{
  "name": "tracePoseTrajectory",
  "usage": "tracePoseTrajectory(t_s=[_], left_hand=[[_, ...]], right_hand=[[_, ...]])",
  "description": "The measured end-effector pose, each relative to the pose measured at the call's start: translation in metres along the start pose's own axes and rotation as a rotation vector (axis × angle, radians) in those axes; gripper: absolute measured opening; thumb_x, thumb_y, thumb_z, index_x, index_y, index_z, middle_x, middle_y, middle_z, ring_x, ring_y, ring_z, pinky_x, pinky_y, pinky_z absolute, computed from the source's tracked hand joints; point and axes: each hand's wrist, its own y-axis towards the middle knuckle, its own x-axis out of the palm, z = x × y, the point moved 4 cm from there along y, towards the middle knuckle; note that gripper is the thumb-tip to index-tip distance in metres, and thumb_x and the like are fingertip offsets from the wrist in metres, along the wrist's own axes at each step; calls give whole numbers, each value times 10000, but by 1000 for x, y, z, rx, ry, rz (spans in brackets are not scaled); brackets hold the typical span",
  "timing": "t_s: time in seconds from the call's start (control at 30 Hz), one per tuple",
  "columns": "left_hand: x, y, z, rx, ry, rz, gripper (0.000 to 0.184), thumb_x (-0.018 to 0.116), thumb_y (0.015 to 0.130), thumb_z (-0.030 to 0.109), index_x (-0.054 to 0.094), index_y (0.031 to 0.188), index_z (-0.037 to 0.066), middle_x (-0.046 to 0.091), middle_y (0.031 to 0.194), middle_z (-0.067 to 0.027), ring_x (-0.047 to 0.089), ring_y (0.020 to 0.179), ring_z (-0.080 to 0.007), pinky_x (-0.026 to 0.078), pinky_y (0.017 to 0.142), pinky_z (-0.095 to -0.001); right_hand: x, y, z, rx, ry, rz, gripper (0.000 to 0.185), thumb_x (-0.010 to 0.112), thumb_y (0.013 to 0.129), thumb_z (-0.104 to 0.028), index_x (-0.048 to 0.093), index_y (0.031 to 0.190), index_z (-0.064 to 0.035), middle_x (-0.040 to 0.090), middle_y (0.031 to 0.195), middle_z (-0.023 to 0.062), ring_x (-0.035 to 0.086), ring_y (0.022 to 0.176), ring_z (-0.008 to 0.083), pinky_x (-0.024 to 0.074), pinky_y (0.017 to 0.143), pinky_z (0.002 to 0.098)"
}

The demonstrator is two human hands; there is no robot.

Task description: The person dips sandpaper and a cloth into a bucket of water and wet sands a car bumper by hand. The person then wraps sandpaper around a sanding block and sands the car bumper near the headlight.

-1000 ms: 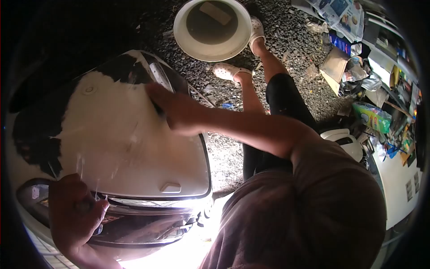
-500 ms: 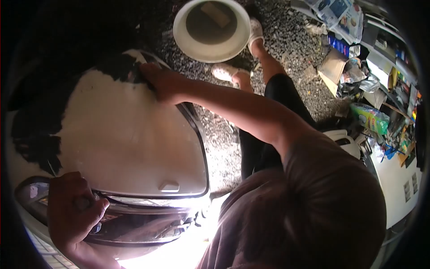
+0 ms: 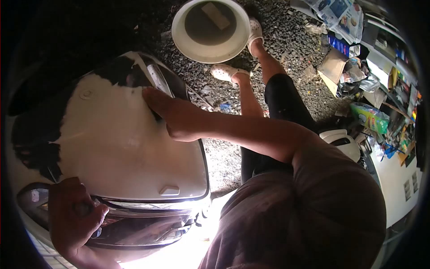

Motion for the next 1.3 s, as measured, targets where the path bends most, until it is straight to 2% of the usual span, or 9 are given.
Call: tracePoseTrajectory(t_s=[0.2, 0.3, 0.37, 0.47, 0.7, 1.0, 1.07, 1.2, 1.3], left_hand=[[-10, 7, 4, -159, 34, -275, 332, 879, 520, 134, 617, 710, 60, 617, 960, -126, 597, 1028, -319, 461, 925, -421], [-7, 5, 2, -22, 43, -46, 330, 880, 519, 145, 618, 700, 59, 601, 893, -124, 599, 953, -319, 462, 870, -415], [-6, 7, 0, -17, 3, -247, 321, 873, 516, 135, 612, 685, 54, 579, 835, -124, 591, 870, -321, 455, 819, -414], [-4, 5, 10, 76, 20, 6, 323, 872, 518, 150, 602, 670, 57, 556, 788, -115, 575, 813, -323, 444, 787, -415], [-4, 7, 5, 2, 16, -148, 348, 855, 566, 236, 559, 640, 69, 513, 732, -86, 558, 790, -317, 432, 766, -411], [-5, 11, 11, 144, 7, 106, 328, 843, 532, 203, 565, 636, 62, 475, 678, -101, 534, 694, -311, 425, 710, -410], [-6, 16, 7, 32, -53, -169, 307, 841, 520, 177, 580, 631, 60, 485, 670, -99, 529, 652, -306, 423, 666, -409], [-9, 17, 12, 31, -31, -133, 301, 844, 517, 175, 586, 623, 61, 495, 671, -103, 528, 637, -305, 421, 646, -408], [-4, 17, 10, 1, -85, -70, 307, 847, 519, 174, 583, 625, 56, 487, 672, -96, 529, 652, -301, 423, 661, -407]], right_hand=[[-29, 63, 27, 276, 202, -184, 882, 607, 873, -7, 169, 1638, 6, 177, 1700, 262, 384, 1506, 364, 334, 1240, 419], [-7, 20, 2, 109, 43, -82, 878, 618, 890, -39, 169, 1643, -4, 172, 1705, 257, 357, 1530, 342, 304, 1262, 424], [-4, 14, 5, 72, 77, -54, 901, 652, 889, -74, 165, 1644, -3, 196, 1699, 259, 366, 1527, 345, 307, 1263, 422], [-22, 80, 42, 184, 102, -153, 1042, 782, 824, -157, 157, 1641, 3, 287, 1661, 278, 483, 1439, 385, 449, 1161, 428], [-3, 10, 0, 112, 35, -29, 862, 571, 879, 70, 164, 1635, 1, 268, 1655, 297, 525, 1402, 380, 490, 1115, 449], [13, 22, 35, 83, -59, 5, 958, 781, 806, -128, 253, 1588, 36, 378, 1601, 289, 480, 1436, 377, 457, 1151, 426], [19, 12, 33, 21, -50, 76, 973, 782, 802, -137, 246, 1593, 45, 354, 1616, 291, 476, 1440, 378, 447, 1162, 421], [-13, 72, 52, 250, 197, -79, 894, 536, 845, 130, 164, 1647, -2, 219, 1684, 272, 281, 1564, 349, 250, 1294, 401], [-2, 12, 22, 184, 79, -64, 879, 605, 862, 59, 187, 1634, 16, 205, 1690, 268, 277, 1563, 358, 252, 1292, 419]])
